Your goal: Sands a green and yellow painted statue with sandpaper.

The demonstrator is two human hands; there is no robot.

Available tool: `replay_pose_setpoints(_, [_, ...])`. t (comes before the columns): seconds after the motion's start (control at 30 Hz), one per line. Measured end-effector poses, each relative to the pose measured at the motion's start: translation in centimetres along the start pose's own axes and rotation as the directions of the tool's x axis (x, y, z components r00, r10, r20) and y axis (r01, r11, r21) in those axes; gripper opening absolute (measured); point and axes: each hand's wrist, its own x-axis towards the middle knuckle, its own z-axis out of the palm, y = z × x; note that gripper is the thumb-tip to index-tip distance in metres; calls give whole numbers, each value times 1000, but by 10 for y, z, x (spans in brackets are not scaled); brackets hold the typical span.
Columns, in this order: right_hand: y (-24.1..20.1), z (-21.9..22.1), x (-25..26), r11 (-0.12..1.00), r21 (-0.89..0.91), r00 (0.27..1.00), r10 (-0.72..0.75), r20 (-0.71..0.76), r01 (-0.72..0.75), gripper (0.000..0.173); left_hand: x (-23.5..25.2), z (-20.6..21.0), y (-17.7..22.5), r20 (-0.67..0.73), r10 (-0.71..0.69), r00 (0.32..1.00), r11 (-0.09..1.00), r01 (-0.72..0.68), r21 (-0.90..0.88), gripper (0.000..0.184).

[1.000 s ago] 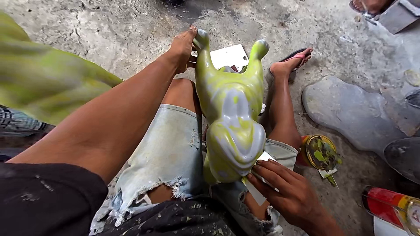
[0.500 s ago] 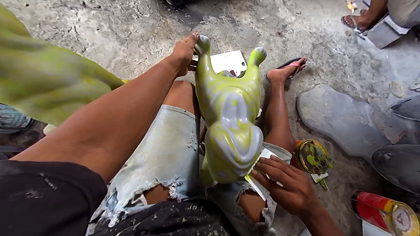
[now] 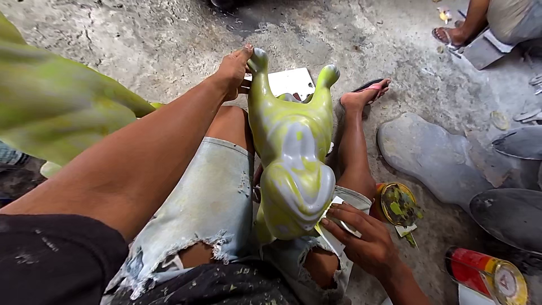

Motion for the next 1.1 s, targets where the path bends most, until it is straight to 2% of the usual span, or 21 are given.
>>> replay_pose_setpoints(0.37, [-2, -7, 6, 1000, -12, 995, -2, 95, 4, 35, 2, -3, -4, 9, 2, 1000, 1000, -3, 8, 63])
replay_pose_setpoints(0.53, [-6, -23, 5, 999, -19, 999, 40, 33, -40, 25, 0, -4, -3, 0, -8, 1000, 1000, 8, 2, 62])
replay_pose_setpoints(0.73, [-11, -29, 15, 997, 9, 980, 77, 181, -80, 18, 2, -4, -4, -1, 2, 1000, 1000, -2, 2, 62])
replay_pose_setpoints(1.0, [5, -33, 10, 971, 103, 942, 180, 283, -216, 15, -2, -3, -3, -9, -5, 1000, 1000, 5, 12, 60])
replay_pose_setpoints(1.1, [16, -34, 0, 942, 8, 892, 316, 323, -337, 17, -2, -4, -3, 0, -2, 1000, 999, 2, 34, 63])
